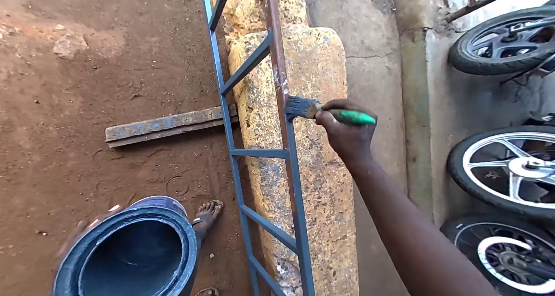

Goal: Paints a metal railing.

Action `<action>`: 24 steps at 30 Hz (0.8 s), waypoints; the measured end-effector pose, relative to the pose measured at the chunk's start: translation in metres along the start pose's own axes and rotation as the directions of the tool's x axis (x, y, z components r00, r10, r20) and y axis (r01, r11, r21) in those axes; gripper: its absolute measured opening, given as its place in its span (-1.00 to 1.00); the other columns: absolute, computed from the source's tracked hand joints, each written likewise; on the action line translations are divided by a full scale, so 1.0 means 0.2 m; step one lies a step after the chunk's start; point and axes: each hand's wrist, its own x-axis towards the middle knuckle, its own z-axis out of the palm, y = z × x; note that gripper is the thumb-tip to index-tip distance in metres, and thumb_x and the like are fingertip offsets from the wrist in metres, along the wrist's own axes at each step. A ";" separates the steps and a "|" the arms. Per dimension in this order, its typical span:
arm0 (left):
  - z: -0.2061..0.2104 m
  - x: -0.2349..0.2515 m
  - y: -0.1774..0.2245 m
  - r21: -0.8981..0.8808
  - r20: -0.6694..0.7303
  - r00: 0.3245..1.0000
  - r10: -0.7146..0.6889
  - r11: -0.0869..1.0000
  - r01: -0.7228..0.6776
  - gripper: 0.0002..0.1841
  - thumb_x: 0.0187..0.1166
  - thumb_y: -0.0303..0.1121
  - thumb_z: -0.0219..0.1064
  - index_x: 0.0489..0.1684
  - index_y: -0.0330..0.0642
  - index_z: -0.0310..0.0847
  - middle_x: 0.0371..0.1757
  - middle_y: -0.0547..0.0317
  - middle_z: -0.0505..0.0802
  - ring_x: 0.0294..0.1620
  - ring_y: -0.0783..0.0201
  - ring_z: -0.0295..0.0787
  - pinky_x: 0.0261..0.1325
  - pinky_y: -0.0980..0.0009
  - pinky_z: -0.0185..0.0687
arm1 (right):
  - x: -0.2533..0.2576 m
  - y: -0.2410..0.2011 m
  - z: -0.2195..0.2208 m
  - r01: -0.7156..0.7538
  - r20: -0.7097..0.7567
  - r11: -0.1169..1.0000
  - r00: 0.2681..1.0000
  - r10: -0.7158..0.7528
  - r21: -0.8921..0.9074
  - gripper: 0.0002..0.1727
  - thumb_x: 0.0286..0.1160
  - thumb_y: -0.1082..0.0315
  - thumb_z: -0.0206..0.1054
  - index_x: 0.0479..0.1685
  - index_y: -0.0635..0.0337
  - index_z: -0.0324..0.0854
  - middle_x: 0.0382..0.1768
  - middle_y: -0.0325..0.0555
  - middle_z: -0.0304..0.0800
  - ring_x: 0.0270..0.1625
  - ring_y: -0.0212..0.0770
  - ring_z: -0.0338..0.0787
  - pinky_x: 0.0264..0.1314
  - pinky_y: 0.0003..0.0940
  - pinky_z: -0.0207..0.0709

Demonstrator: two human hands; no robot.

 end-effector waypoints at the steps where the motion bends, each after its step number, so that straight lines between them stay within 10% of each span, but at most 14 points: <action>1: 0.01 -0.02 0.00 0.054 -0.023 0.999 -0.026 0.998 0.027 0.06 0.12 0.06 0.74 0.60 -0.41 0.30 0.40 -0.15 0.74 0.43 0.18 0.71 0.59 0.15 0.54 | -0.08 0.00 -0.03 0.063 0.029 0.997 0.998 -0.062 -0.042 -0.83 0.36 0.35 0.48 -0.20 0.27 0.82 -0.28 -0.12 0.92 -0.29 -0.35 0.87 -0.16 -0.32 0.81; 4: 0.02 -0.06 -0.06 -0.049 -0.073 0.997 -0.018 0.999 0.015 0.11 0.07 -0.04 0.79 0.61 -0.49 0.22 0.40 -0.22 0.72 0.44 0.13 0.71 0.59 0.15 0.55 | -0.33 0.00 -0.19 0.026 0.304 0.990 0.952 0.018 -0.140 -0.86 0.30 0.28 0.47 -0.30 0.13 0.84 -0.38 -0.28 0.88 -0.37 -0.50 0.79 -0.28 -0.46 0.72; 8: 0.01 -0.11 -0.16 -0.011 -0.095 0.995 0.002 1.000 -0.003 0.14 0.01 0.07 0.79 0.57 -0.52 0.26 0.38 -0.25 0.72 0.42 0.13 0.72 0.58 0.17 0.55 | -0.27 -0.06 -0.33 -0.297 0.594 0.923 0.707 0.384 -0.243 -0.96 0.16 0.40 0.51 -0.44 0.04 0.85 -0.55 -0.32 0.85 -0.54 -0.38 0.76 -0.41 -0.25 0.71; 15: 0.02 -0.09 -0.12 0.046 -0.123 0.992 0.006 0.999 0.000 0.08 0.00 0.06 0.80 0.52 -0.45 0.36 0.33 -0.14 0.77 0.37 0.22 0.75 0.56 0.25 0.55 | 0.21 0.07 0.03 -0.148 0.032 0.977 0.989 0.144 0.157 -0.85 0.19 0.45 0.54 -0.25 0.21 0.82 -0.39 -0.20 0.92 -0.40 -0.29 0.89 -0.24 -0.22 0.87; 17: 0.00 -0.07 -0.13 0.095 0.000 0.993 0.122 0.988 -0.122 -0.03 0.20 -0.11 0.71 0.41 -0.74 0.29 0.30 -0.39 0.73 0.41 0.09 0.72 0.57 0.24 0.55 | 0.11 0.08 0.01 -0.047 -0.016 0.984 0.999 0.050 0.170 -0.84 0.30 0.47 0.50 -0.17 0.29 0.80 -0.31 -0.13 0.92 -0.31 -0.25 0.92 -0.15 -0.18 0.89; 20: 0.13 0.28 0.52 0.441 -0.076 0.869 -0.490 0.765 0.470 -0.37 0.06 -0.39 0.75 0.13 -0.57 0.66 0.03 0.15 0.94 0.13 0.66 0.80 0.40 0.64 0.58 | -0.24 0.05 -0.14 -0.008 0.255 1.000 0.967 0.004 0.013 -0.82 0.33 0.30 0.46 -0.25 0.22 0.82 -0.30 -0.19 0.91 -0.30 -0.40 0.84 -0.18 -0.34 0.79; 24: 0.03 0.05 0.10 0.284 -0.005 0.996 0.093 0.955 -0.087 -0.04 0.20 0.15 0.66 0.44 -0.47 0.44 0.22 -0.17 0.83 0.31 0.25 0.79 0.51 0.22 0.58 | -0.56 -0.04 -0.33 -0.253 0.725 0.958 0.634 0.270 -0.136 -0.92 0.25 0.28 0.48 -0.45 0.04 0.85 -0.48 -0.40 0.85 -0.43 -0.53 0.75 -0.33 -0.41 0.67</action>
